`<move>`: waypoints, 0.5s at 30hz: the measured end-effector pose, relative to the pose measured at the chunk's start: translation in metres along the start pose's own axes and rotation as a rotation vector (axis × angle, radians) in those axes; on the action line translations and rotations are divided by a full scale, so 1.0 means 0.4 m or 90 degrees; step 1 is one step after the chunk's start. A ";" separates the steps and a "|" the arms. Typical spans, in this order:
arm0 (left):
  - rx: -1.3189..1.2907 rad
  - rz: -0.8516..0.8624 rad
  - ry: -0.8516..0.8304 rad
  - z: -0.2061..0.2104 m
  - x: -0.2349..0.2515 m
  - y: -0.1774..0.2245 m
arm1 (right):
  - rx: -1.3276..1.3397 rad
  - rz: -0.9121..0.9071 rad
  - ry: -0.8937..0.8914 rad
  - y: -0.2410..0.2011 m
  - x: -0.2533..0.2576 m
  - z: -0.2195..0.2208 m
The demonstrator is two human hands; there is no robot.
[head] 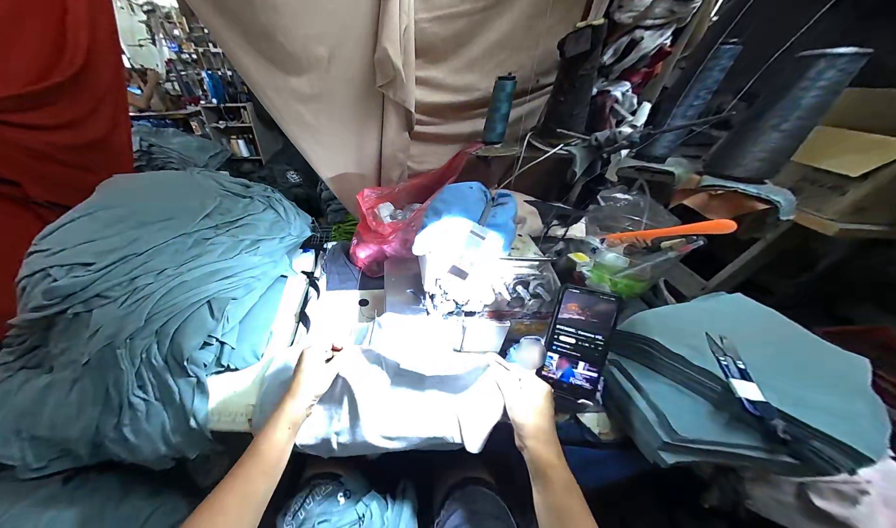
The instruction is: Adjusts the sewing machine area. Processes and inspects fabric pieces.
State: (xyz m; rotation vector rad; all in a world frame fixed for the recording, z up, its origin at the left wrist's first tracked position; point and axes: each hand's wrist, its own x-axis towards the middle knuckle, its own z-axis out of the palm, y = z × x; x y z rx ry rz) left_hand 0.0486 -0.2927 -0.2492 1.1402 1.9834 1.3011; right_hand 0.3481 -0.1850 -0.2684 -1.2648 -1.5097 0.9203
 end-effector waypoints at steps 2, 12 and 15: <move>0.011 0.073 0.025 0.010 -0.016 0.001 | -0.115 -0.123 0.045 -0.002 -0.015 0.007; 0.138 0.610 -0.069 0.079 -0.181 0.095 | -0.048 -0.500 -0.244 -0.120 -0.139 0.072; 0.186 0.483 -0.105 0.045 -0.221 0.109 | 0.027 -0.508 -0.306 -0.138 -0.129 0.037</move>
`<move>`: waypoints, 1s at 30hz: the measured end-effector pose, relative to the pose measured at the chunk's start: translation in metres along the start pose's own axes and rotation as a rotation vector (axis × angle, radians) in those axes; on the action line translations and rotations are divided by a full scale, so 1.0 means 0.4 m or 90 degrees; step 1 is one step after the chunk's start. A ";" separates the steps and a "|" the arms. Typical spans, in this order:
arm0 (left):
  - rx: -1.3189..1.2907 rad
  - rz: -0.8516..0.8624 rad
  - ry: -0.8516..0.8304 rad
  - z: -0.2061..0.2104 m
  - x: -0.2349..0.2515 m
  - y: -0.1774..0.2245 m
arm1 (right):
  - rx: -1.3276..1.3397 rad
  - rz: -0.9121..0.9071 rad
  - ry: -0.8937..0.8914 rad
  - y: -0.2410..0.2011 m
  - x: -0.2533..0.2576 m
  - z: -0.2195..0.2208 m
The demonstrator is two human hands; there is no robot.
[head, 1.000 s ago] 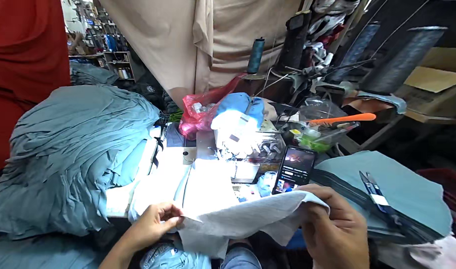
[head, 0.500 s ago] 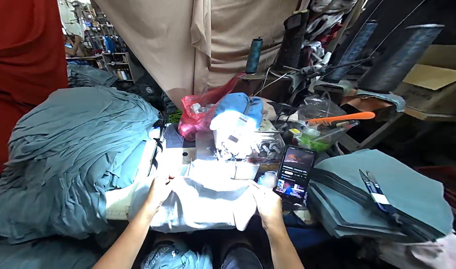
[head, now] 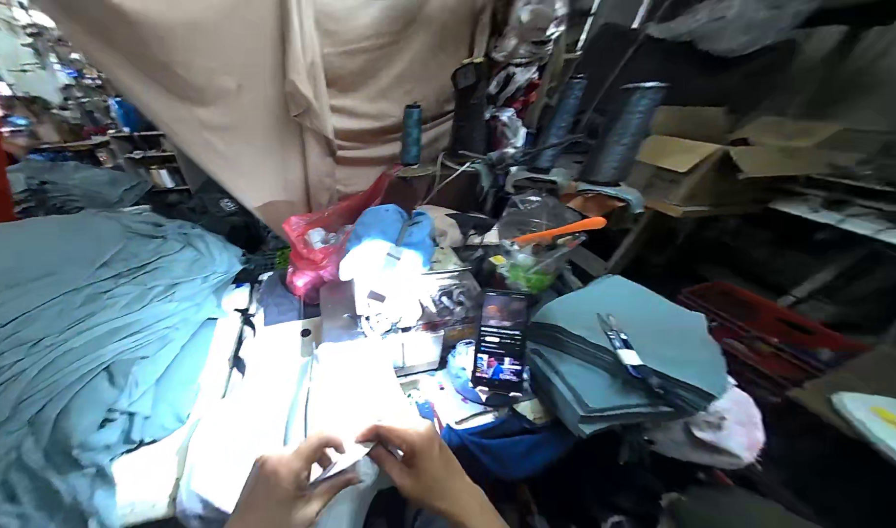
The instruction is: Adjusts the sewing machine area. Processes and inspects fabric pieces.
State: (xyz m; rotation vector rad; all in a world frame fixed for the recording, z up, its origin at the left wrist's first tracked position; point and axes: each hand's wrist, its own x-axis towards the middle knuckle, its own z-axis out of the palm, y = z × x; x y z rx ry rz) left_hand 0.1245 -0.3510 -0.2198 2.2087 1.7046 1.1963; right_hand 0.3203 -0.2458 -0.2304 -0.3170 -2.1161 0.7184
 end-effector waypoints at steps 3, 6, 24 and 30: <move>-0.038 -0.103 -0.079 0.002 -0.049 -0.017 | -0.038 -0.033 0.053 -0.027 -0.013 -0.045; -0.101 -0.112 -0.053 0.012 -0.092 -0.042 | -0.067 -0.044 0.081 -0.059 -0.031 -0.080; 0.060 -0.190 -0.200 0.035 0.380 -0.130 | 0.332 0.601 0.121 0.132 -0.180 0.083; -0.019 -0.236 -0.191 0.012 0.357 -0.138 | 0.242 0.507 0.146 0.170 -0.042 0.061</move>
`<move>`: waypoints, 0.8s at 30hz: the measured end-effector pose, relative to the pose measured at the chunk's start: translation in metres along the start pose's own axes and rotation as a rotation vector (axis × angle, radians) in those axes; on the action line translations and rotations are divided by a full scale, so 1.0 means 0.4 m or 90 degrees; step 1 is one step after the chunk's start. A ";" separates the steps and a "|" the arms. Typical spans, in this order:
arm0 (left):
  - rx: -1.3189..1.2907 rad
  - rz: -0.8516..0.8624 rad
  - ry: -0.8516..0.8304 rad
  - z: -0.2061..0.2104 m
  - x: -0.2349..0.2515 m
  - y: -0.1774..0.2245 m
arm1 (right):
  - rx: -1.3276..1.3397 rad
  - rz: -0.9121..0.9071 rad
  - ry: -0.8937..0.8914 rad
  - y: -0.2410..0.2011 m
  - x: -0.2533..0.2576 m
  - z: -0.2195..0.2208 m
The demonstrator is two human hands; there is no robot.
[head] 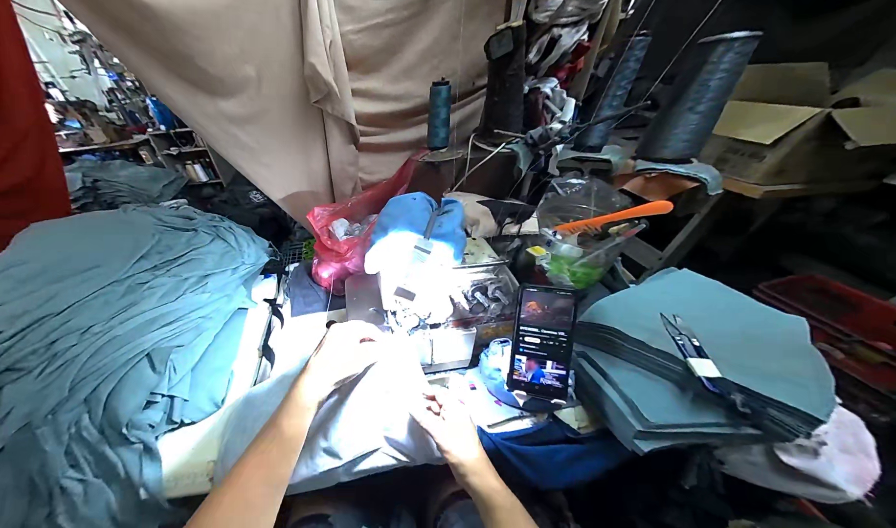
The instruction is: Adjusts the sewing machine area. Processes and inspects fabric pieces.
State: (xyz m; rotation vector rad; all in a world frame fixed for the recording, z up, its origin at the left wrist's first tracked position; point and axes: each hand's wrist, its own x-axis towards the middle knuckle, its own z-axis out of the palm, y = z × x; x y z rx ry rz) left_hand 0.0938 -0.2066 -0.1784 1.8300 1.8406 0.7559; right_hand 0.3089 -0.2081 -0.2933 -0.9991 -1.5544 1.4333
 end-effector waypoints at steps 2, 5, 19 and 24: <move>0.044 0.045 0.022 -0.004 -0.008 -0.010 | -0.019 -0.072 0.034 -0.010 0.025 0.006; 0.046 0.098 0.110 0.003 -0.013 -0.005 | -0.046 -0.191 0.133 -0.007 0.036 0.007; 0.020 -0.010 0.128 0.085 -0.003 0.022 | -0.013 -0.007 0.012 0.013 0.033 -0.027; 0.006 0.002 0.147 0.093 -0.019 0.032 | 0.056 0.030 0.009 0.034 -0.005 -0.026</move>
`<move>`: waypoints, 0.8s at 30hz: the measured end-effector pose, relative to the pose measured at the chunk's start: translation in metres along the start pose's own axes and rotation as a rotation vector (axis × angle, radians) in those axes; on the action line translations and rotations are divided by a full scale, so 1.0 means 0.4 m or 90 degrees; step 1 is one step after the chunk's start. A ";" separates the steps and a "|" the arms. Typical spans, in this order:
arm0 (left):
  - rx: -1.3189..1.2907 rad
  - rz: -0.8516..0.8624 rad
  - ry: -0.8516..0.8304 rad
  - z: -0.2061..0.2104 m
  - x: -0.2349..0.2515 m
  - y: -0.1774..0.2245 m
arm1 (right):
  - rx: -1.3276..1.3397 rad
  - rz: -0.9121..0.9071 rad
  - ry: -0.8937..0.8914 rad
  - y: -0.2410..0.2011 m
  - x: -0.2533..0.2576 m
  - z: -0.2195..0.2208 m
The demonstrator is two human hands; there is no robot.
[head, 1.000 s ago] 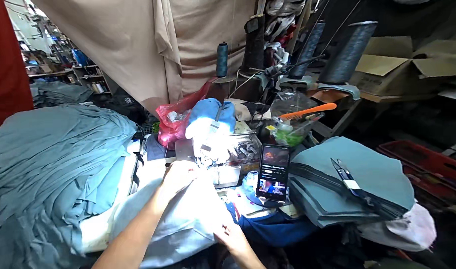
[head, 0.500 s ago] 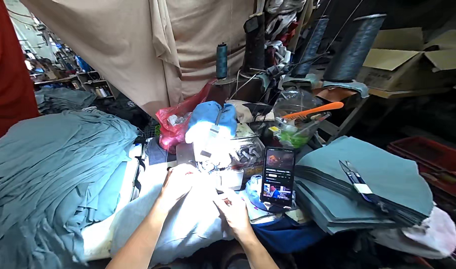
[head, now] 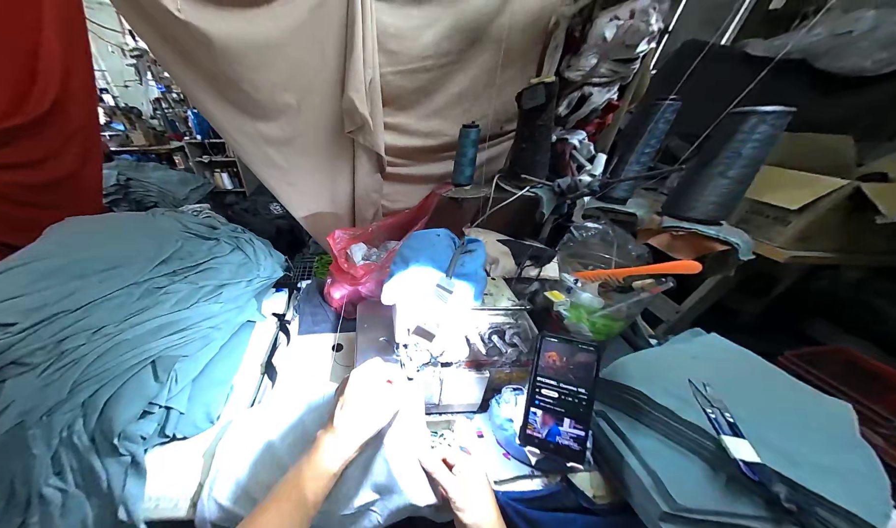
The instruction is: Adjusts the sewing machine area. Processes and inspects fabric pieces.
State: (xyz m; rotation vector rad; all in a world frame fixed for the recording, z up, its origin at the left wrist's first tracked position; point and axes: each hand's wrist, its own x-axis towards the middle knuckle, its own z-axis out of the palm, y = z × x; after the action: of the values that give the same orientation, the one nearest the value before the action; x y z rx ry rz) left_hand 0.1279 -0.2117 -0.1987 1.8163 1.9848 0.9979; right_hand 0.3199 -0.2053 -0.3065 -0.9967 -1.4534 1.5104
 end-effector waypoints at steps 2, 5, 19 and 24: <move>-0.006 -0.008 0.007 0.004 0.008 -0.004 | 0.007 0.010 0.009 -0.005 -0.001 0.005; 0.004 -0.033 0.004 0.008 0.028 -0.011 | 0.038 0.003 0.012 -0.010 0.012 0.012; 0.085 -0.060 -0.020 -0.010 0.050 0.004 | -0.019 -0.047 0.020 -0.032 0.039 0.021; 0.067 0.068 0.309 -0.008 -0.169 -0.140 | 0.017 0.053 -0.017 0.016 -0.078 0.003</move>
State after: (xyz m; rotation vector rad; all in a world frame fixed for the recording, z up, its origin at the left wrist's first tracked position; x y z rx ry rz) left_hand 0.0951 -0.2760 -0.2489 1.8844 2.2605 1.5127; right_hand 0.3301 -0.2350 -0.3125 -1.0358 -1.4225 1.6035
